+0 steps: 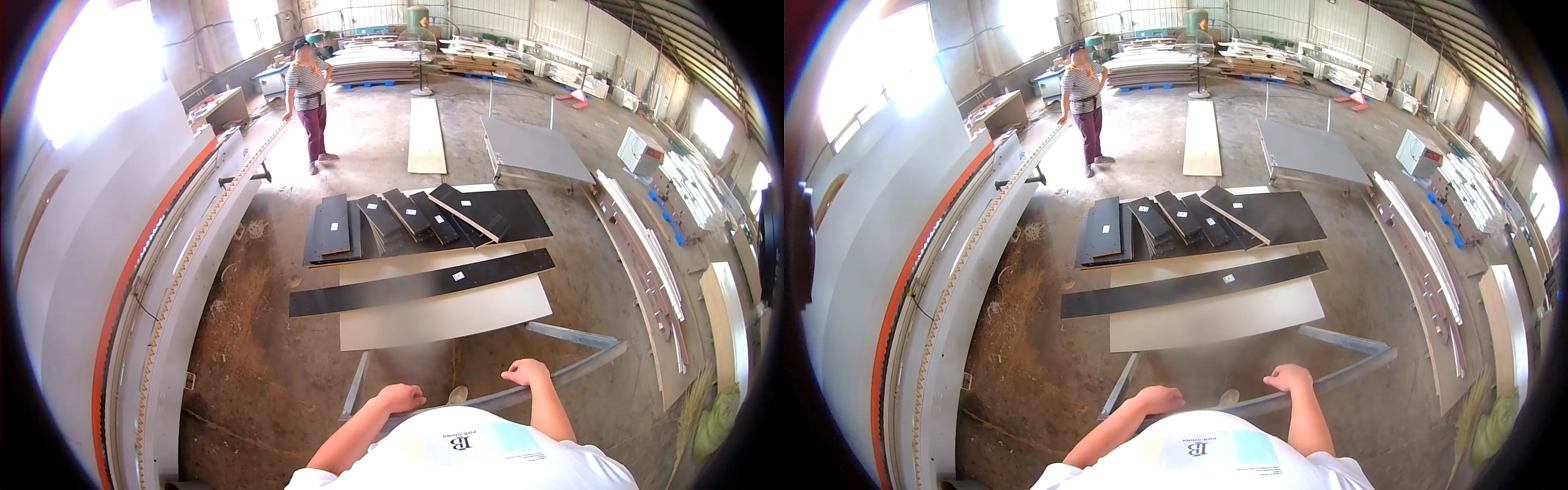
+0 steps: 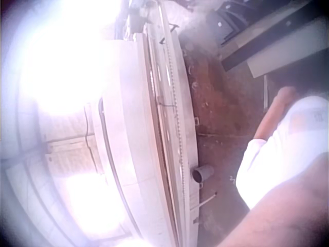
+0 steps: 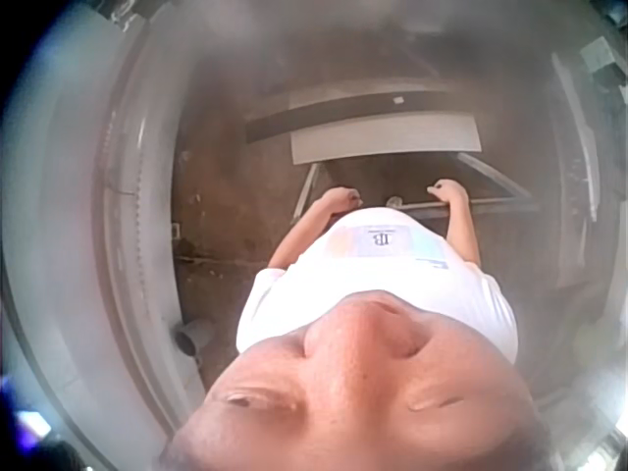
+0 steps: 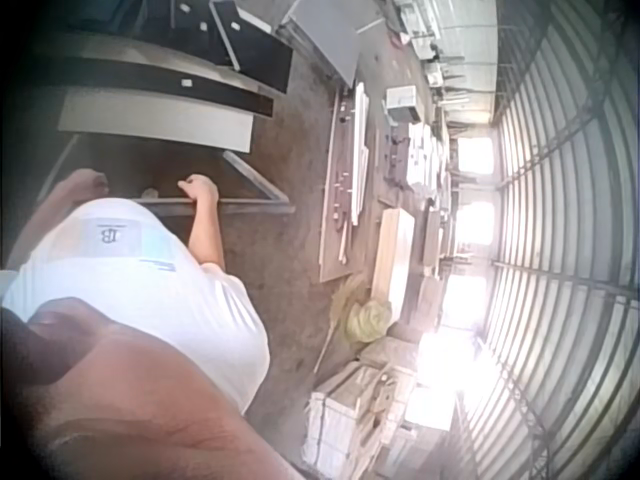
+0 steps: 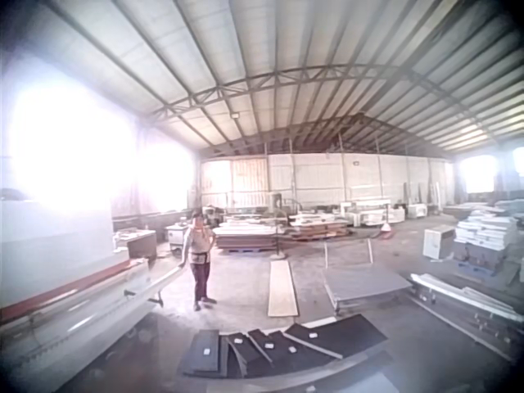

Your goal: The person touches a machine, walks across a workshop, and moves a metal frame.

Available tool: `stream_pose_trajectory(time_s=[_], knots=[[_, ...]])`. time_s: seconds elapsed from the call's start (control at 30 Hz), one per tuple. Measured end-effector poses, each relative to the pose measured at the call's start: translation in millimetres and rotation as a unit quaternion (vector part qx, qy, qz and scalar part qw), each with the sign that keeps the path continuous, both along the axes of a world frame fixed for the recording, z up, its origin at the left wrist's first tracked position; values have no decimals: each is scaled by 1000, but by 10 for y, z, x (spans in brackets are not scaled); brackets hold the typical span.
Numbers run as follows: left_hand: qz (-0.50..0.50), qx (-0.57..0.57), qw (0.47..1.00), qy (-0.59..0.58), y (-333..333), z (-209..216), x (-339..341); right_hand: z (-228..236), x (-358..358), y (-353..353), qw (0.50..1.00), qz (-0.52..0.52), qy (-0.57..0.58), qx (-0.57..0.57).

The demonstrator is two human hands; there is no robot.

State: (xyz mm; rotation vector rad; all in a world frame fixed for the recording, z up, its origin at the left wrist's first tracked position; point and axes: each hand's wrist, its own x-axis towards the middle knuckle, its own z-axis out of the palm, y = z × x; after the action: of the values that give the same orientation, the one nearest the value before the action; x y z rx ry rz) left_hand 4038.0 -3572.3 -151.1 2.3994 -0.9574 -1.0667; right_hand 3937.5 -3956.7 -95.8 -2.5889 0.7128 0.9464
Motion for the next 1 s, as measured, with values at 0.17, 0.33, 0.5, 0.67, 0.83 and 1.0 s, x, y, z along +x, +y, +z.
stream_pose_trajectory(time_s=[0.17,0.33,0.5,0.67,0.83,1.0], knots=[[-3,4,1000,4,-3,37,8,13,3,-12,1000,6,-6,4],[1,12,1000,10,10,23,16,-17,-8,7,1000,-19,-20,2],[11,14,1000,8,-14,104,2,3,-17,-2,1000,-21,-18,4],[-8,2,1000,9,13,46,8,80,-15,39,1000,-6,-22,7],[-20,26,999,25,-35,79,21,37,-35,14,1000,-9,-25,7],[-20,22,999,25,-17,93,-2,36,-37,25,1000,-8,-22,5]])
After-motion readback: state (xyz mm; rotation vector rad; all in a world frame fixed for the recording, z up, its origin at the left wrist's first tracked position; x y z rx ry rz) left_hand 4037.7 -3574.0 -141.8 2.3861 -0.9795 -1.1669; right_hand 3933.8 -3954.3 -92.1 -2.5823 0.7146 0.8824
